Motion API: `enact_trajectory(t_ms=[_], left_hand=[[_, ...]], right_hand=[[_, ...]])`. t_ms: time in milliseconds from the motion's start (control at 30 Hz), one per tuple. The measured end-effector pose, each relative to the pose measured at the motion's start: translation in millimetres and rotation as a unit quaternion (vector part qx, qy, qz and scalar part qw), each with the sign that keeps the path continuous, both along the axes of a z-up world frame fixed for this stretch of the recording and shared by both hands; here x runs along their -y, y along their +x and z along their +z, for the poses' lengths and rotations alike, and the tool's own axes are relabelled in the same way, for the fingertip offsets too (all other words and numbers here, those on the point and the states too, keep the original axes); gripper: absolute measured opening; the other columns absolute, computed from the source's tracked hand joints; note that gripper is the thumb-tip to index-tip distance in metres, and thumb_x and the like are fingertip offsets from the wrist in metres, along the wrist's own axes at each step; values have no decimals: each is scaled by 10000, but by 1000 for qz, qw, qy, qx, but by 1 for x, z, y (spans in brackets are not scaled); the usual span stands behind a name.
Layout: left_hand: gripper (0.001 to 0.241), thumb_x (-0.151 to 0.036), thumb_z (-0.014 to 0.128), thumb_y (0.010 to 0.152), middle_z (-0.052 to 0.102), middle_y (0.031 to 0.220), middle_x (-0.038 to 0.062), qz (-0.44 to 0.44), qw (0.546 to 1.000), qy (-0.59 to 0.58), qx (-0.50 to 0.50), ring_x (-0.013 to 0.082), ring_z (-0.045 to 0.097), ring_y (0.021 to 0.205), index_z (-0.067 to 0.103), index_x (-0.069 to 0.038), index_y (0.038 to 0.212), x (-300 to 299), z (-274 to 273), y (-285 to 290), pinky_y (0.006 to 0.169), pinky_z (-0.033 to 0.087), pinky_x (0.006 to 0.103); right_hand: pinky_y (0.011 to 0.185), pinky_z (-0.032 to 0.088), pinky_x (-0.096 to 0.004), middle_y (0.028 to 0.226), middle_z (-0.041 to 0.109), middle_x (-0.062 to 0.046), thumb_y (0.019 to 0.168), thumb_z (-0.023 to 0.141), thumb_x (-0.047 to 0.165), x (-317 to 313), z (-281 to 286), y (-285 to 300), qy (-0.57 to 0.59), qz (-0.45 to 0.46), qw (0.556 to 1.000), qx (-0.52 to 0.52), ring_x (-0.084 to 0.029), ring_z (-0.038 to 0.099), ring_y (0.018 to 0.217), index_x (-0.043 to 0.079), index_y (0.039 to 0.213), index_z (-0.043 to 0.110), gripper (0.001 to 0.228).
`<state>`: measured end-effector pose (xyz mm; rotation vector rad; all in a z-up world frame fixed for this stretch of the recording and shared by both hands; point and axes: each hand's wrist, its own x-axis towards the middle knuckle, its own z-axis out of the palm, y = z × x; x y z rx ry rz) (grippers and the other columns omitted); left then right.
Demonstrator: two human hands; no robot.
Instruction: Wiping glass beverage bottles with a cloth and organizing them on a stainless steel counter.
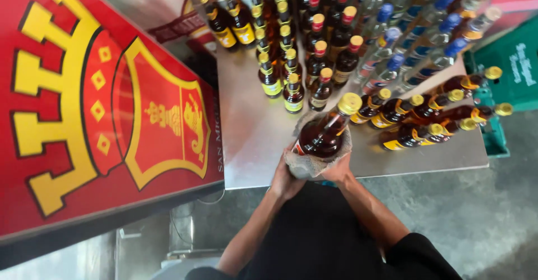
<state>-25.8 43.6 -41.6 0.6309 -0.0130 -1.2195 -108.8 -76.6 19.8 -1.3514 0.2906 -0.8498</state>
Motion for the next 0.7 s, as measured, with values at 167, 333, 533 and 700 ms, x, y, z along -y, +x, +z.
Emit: enact_trajectory(t_ms=[167,333,533,700], left_hand=[[581,-535,336,1030,514,1508,104,22,999,-20,-25,351,542,1338,350,-186,1494,-3,-31,7,1097,456,556],[786,-648,316,1098,555,1486,210,-96,990,-101,-5,412,548,1320,380,-43,1597,-19,-10,12,1111,467,571],[827,-670,341,1024,593,1454,205,-200,974,-4,-102,411,612,1271,396,-55,1574,-30,-21,33,921,546,655],[670,-589,415,1029,583,1278,259,-291,951,89,-57,524,592,1068,437,-76,1460,-54,-85,31,782,571,709]], right_hand=[[1044,560,-380,1303,654,-77,623,969,136,-2,21,1,-66,8,998,-10,-174,662,1172,45,1395,496,909],[1061,551,-409,1362,619,-93,677,945,136,9,-24,-19,-22,52,998,-42,-205,643,1217,53,1465,431,945],[1029,550,-408,1385,579,-91,701,932,143,38,-80,-43,10,126,991,-47,-238,628,1228,78,1515,382,985],[1101,472,-367,1442,517,-56,749,899,207,43,-60,-49,12,151,988,17,-203,548,1319,116,1508,362,934]])
